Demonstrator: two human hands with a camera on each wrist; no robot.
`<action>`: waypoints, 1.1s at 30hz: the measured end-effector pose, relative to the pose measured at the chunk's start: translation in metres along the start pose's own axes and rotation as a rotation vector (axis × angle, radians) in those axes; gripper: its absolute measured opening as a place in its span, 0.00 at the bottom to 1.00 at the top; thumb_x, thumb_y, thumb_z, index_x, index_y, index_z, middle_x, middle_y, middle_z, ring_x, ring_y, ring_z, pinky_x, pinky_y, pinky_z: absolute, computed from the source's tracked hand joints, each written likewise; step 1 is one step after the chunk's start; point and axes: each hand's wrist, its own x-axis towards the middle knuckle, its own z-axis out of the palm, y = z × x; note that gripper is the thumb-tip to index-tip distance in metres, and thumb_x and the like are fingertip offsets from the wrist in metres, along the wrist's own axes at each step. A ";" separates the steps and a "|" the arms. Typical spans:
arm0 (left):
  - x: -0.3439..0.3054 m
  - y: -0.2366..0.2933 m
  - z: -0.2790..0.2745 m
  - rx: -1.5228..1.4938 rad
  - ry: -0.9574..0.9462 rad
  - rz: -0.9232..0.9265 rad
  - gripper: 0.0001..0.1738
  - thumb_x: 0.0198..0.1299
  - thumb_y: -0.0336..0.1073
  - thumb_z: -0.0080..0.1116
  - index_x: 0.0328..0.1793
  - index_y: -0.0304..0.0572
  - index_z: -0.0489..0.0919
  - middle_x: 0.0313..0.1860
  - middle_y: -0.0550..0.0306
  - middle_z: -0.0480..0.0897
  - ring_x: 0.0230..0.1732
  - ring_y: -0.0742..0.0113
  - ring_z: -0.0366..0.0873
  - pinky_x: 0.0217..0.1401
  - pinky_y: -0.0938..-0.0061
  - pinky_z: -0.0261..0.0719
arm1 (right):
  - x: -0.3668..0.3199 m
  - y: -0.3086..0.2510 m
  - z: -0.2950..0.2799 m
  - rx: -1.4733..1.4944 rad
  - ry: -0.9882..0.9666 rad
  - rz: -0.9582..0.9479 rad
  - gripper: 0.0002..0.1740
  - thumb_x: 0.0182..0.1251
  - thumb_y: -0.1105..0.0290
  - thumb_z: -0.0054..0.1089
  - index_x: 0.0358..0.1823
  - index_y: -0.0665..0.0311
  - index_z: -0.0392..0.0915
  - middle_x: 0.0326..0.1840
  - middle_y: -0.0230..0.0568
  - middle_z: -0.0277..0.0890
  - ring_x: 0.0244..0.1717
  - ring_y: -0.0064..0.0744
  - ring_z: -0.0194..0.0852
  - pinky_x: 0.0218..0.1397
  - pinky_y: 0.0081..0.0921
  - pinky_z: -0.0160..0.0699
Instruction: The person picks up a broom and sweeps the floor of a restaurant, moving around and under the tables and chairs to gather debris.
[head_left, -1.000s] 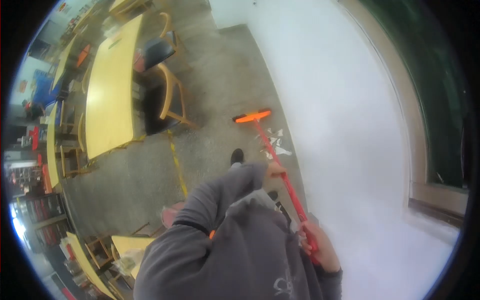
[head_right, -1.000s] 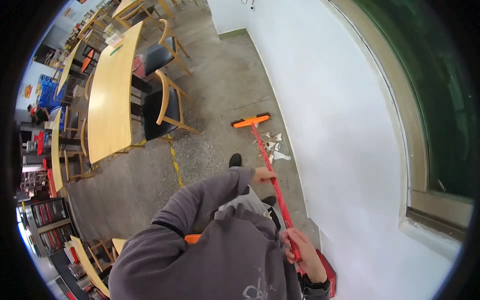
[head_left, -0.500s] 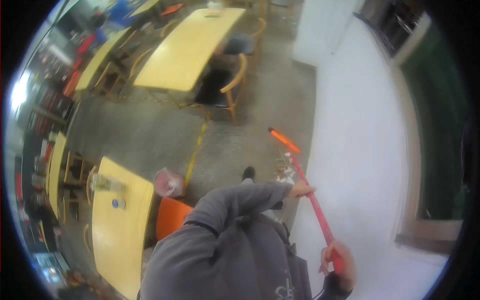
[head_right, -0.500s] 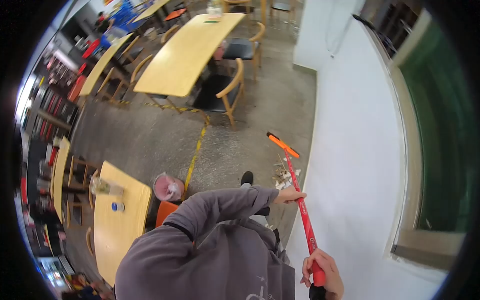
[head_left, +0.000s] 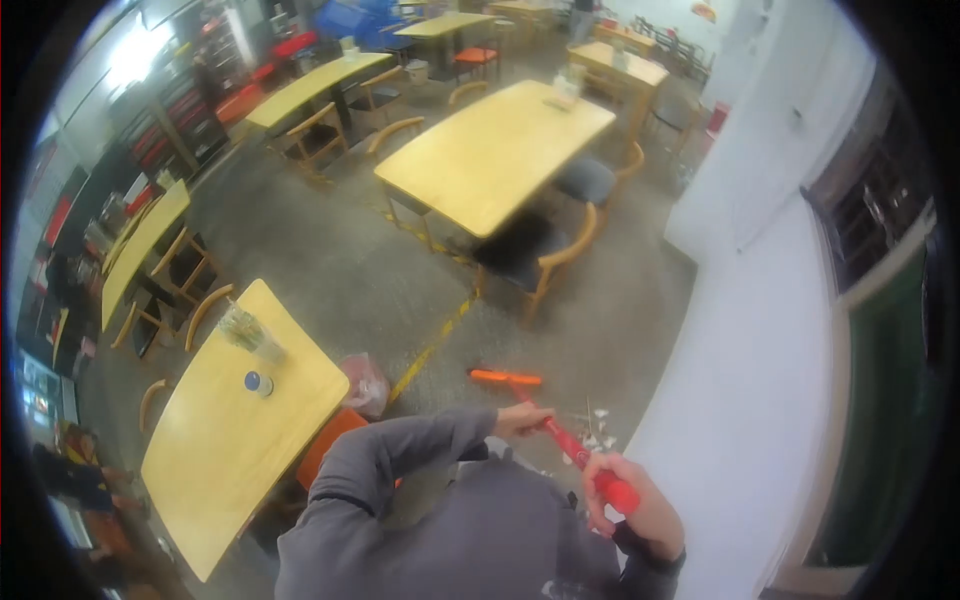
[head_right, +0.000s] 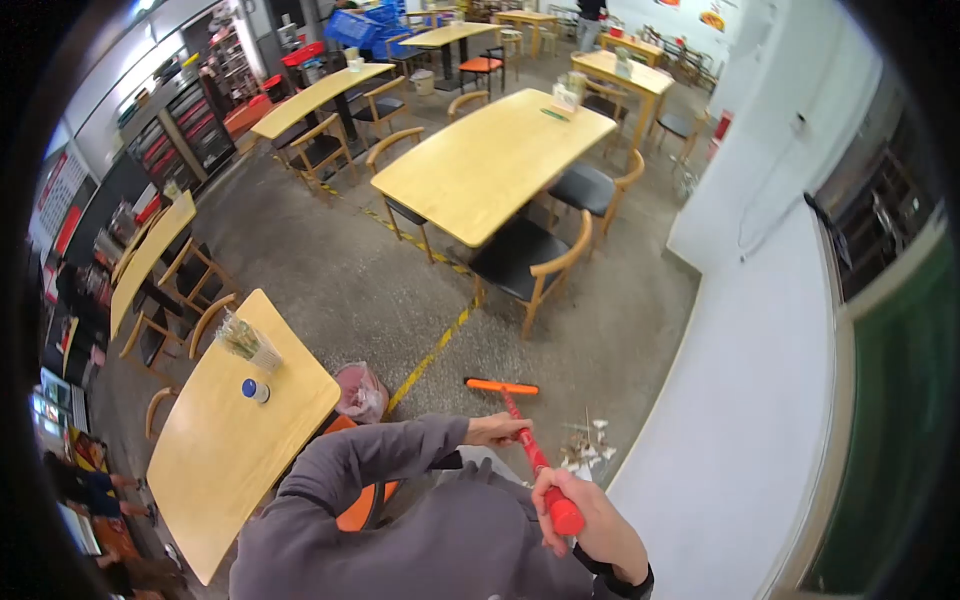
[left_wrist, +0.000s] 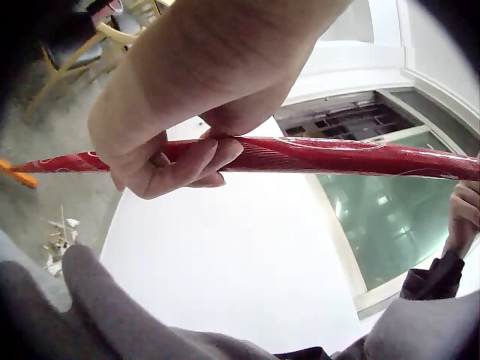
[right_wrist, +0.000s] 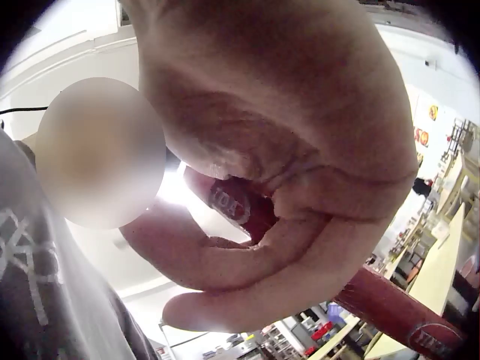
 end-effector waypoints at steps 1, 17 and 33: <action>0.000 -0.001 -0.019 -0.041 0.041 0.014 0.20 0.58 0.53 0.49 0.19 0.53 0.70 0.13 0.72 0.63 0.15 0.80 0.57 0.19 0.81 0.52 | 0.022 -0.011 0.002 -0.040 -0.068 -0.022 0.27 0.74 0.51 0.21 0.30 0.65 0.63 0.11 0.36 0.65 0.14 0.24 0.62 0.27 0.19 0.68; -0.038 0.034 -0.318 -0.748 0.532 0.334 0.18 0.57 0.54 0.58 0.32 0.48 0.73 0.26 0.66 0.73 0.28 0.75 0.72 0.32 0.76 0.73 | 0.325 -0.125 0.082 -0.453 -0.427 -0.138 0.22 0.75 0.58 0.26 0.30 0.64 0.64 0.14 0.34 0.63 0.15 0.22 0.64 0.24 0.20 0.64; -0.055 -0.040 -0.195 -1.159 0.685 0.200 0.27 0.65 0.39 0.50 0.67 0.41 0.57 0.44 0.54 0.77 0.38 0.70 0.78 0.42 0.73 0.81 | 0.539 0.033 -0.024 -0.631 -0.831 0.295 0.18 0.71 0.54 0.44 0.45 0.61 0.75 0.14 0.31 0.69 0.15 0.21 0.69 0.19 0.22 0.66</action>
